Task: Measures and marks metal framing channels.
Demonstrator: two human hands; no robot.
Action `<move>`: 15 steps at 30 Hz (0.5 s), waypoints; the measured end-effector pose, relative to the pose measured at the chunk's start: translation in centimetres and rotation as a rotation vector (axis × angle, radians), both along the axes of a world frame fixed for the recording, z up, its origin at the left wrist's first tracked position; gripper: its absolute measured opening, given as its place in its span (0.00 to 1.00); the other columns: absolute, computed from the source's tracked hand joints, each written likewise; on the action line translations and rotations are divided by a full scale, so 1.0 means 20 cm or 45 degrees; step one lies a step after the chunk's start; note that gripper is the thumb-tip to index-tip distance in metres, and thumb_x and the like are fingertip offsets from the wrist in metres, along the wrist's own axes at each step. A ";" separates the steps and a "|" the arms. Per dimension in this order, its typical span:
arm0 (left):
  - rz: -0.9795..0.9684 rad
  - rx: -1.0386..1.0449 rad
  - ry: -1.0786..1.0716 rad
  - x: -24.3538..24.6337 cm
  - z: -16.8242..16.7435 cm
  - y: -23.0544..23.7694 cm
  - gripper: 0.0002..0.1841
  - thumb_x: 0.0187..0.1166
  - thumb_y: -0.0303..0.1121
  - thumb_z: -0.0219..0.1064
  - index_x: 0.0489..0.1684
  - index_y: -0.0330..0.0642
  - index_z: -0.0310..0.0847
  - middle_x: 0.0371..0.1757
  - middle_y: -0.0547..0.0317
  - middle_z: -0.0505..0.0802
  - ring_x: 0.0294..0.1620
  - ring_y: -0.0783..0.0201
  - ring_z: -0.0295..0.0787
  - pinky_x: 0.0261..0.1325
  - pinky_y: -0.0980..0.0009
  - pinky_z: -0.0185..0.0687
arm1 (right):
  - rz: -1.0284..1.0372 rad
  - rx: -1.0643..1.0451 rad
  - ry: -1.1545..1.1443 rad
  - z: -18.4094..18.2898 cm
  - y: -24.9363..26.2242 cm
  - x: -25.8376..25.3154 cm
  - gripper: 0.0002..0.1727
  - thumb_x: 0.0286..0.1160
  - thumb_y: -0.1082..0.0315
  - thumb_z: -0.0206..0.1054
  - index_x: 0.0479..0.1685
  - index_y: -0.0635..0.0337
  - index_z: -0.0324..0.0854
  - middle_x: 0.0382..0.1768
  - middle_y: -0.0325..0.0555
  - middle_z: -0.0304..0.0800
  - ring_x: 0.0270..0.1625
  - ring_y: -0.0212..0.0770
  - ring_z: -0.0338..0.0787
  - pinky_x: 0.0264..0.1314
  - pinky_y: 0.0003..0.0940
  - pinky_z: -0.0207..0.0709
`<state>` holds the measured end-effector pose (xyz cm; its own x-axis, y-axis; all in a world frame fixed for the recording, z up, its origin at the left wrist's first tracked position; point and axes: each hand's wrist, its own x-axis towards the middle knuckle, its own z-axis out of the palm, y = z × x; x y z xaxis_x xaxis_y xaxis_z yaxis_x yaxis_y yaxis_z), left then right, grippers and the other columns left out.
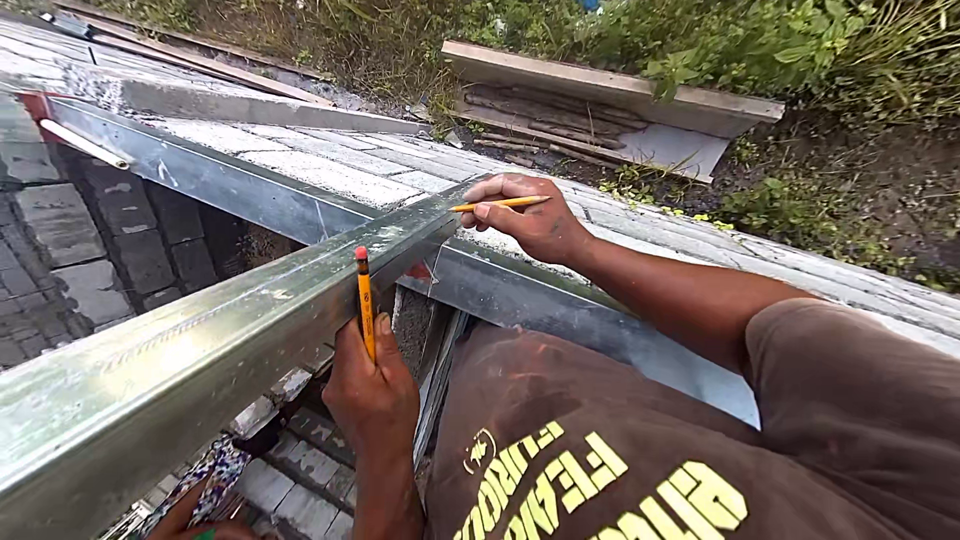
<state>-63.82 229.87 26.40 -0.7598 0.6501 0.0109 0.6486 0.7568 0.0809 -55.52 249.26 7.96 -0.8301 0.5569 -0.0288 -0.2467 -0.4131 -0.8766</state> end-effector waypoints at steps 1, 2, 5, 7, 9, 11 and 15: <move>0.003 0.004 -0.006 0.00 0.00 0.00 0.21 0.91 0.42 0.56 0.54 0.27 0.82 0.28 0.57 0.85 0.25 0.75 0.80 0.30 0.77 0.77 | -0.017 0.032 0.080 0.05 -0.01 0.00 0.13 0.81 0.75 0.63 0.56 0.73 0.85 0.48 0.52 0.95 0.49 0.41 0.96 0.56 0.38 0.93; 0.005 0.012 -0.012 0.00 0.00 0.00 0.21 0.91 0.42 0.57 0.54 0.28 0.82 0.28 0.57 0.85 0.24 0.75 0.79 0.29 0.77 0.77 | -0.030 0.066 0.157 0.09 -0.02 0.00 0.12 0.80 0.75 0.64 0.55 0.74 0.86 0.50 0.53 0.95 0.51 0.41 0.96 0.58 0.37 0.92; -0.001 0.040 -0.014 0.00 -0.01 -0.01 0.20 0.91 0.42 0.57 0.54 0.28 0.82 0.28 0.59 0.84 0.24 0.77 0.78 0.29 0.78 0.76 | -0.053 0.082 0.359 0.20 -0.07 -0.05 0.12 0.77 0.77 0.66 0.53 0.77 0.85 0.53 0.57 0.95 0.53 0.42 0.96 0.59 0.37 0.92; -0.004 0.045 -0.011 0.00 -0.01 -0.01 0.20 0.91 0.42 0.56 0.53 0.29 0.82 0.27 0.59 0.84 0.24 0.77 0.78 0.29 0.78 0.75 | -0.065 0.134 0.426 0.22 -0.10 -0.09 0.12 0.75 0.77 0.67 0.52 0.77 0.87 0.56 0.59 0.94 0.60 0.45 0.95 0.67 0.39 0.89; -0.001 0.046 -0.012 0.00 -0.01 -0.01 0.20 0.91 0.42 0.57 0.53 0.29 0.82 0.28 0.60 0.84 0.25 0.77 0.78 0.29 0.79 0.75 | -0.078 0.164 0.458 0.23 -0.13 -0.12 0.11 0.74 0.77 0.68 0.50 0.76 0.88 0.58 0.62 0.93 0.64 0.48 0.94 0.71 0.41 0.87; 0.005 0.047 -0.020 0.00 -0.01 0.00 0.20 0.91 0.42 0.57 0.54 0.29 0.82 0.28 0.60 0.85 0.25 0.78 0.79 0.30 0.79 0.76 | -0.094 0.182 0.492 0.24 -0.14 -0.13 0.11 0.74 0.77 0.69 0.49 0.77 0.88 0.59 0.64 0.92 0.62 0.49 0.94 0.69 0.42 0.88; 0.002 0.051 -0.019 0.00 -0.01 0.00 0.20 0.91 0.42 0.57 0.53 0.29 0.81 0.27 0.61 0.84 0.24 0.78 0.77 0.29 0.79 0.74 | -0.139 0.229 0.553 0.25 -0.15 -0.15 0.11 0.72 0.78 0.70 0.49 0.78 0.88 0.58 0.67 0.92 0.63 0.53 0.94 0.71 0.45 0.88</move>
<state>-63.80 229.81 26.12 -0.7609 0.6484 0.0260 0.6462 0.7535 0.1208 -58.50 246.35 13.02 -0.6805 0.6058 0.4123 -0.6394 -0.2160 -0.7379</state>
